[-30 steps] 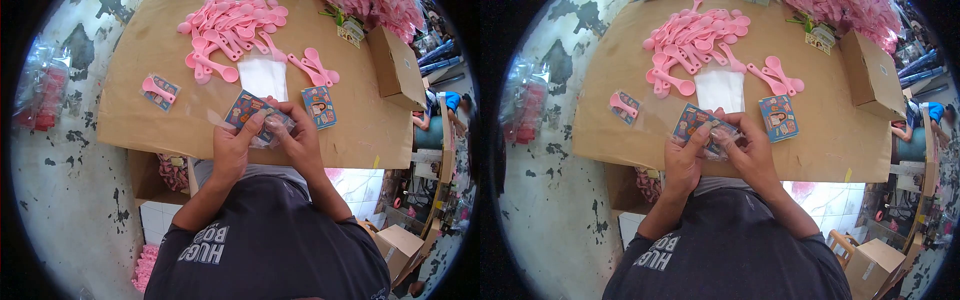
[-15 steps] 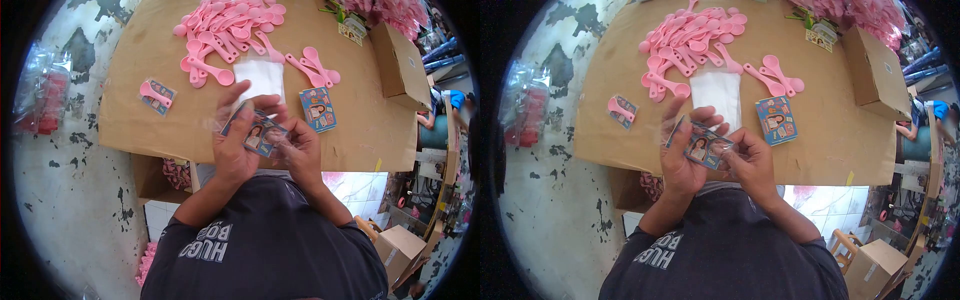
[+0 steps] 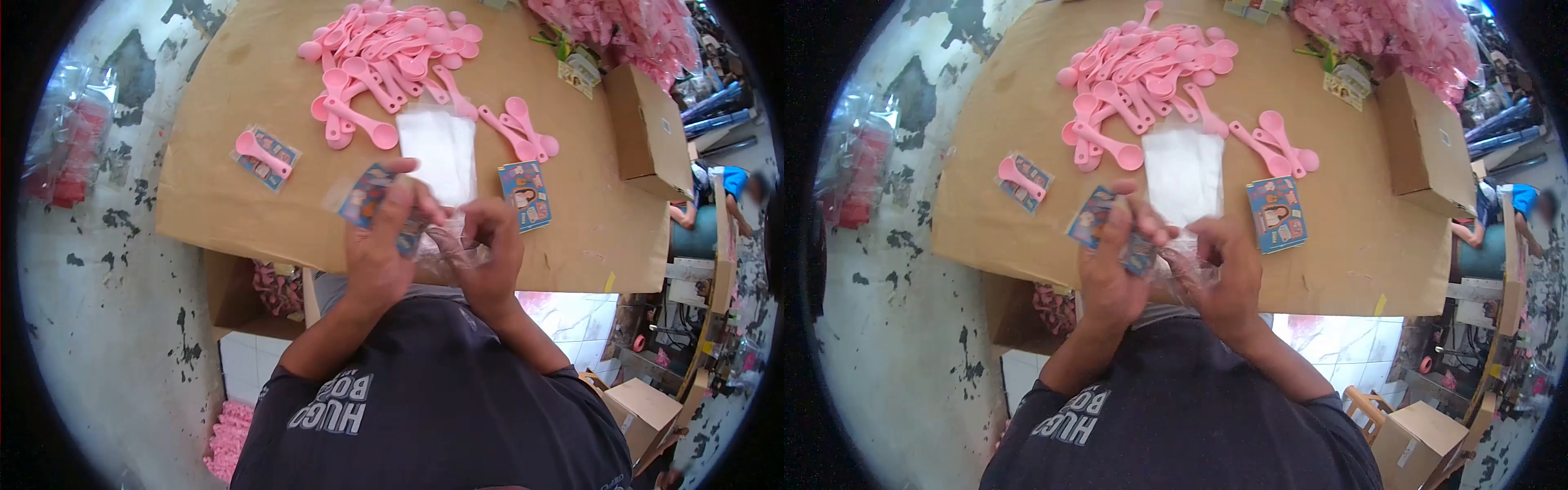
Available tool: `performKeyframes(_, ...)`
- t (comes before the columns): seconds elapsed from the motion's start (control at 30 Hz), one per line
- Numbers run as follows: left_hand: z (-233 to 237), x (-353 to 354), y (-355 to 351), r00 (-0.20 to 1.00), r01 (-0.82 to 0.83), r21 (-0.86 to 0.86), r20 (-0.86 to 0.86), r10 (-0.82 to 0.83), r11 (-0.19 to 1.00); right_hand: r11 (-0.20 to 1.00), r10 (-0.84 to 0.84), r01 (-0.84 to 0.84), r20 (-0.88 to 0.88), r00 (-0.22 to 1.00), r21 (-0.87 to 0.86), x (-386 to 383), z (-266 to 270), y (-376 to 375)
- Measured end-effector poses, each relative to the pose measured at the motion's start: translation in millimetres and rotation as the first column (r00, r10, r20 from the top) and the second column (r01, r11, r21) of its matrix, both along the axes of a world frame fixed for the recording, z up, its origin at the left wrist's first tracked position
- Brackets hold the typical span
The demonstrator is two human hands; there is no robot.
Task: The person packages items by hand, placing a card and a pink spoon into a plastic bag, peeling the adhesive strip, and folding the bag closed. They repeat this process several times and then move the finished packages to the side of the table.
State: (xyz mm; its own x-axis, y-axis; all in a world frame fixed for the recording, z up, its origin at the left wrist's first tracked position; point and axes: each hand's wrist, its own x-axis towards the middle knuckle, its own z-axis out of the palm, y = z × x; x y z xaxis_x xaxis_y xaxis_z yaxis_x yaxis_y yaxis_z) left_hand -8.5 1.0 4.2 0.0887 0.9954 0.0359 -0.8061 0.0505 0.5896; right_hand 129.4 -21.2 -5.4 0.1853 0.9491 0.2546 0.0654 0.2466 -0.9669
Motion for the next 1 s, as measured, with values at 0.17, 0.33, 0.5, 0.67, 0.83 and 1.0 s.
performKeyframes(0.17,-26,-55,13,0.980,-0.152,-0.130,0.106,0.166,0.980,0.971,0.027,-0.151,0.543,0.839,0.186,36,26,10)
performKeyframes(0.33,-33,-92,11,0.972,-0.181,-0.193,0.114,0.206,0.964,0.998,-0.030,-0.021,0.734,0.678,0.060,98,50,83)
performKeyframes(0.5,-47,-93,9,0.987,-0.124,-0.185,0.079,0.140,0.975,1.000,-0.024,0.015,0.874,0.486,0.019,137,11,145)
performKeyframes(0.67,-56,-96,10,0.989,-0.116,-0.129,0.080,0.127,0.985,0.993,0.119,-0.071,0.750,0.650,-0.096,146,-10,171)
performKeyframes(0.83,-55,-93,19,0.995,-0.098,-0.127,0.005,0.100,0.987,0.992,0.088,-0.010,0.648,0.757,-0.123,142,-23,190)
performKeyframes(1.0,-53,-91,21,0.994,-0.109,-0.140,-0.008,0.109,0.984,0.998,0.062,-0.051,0.630,0.774,-0.036,136,-30,215)
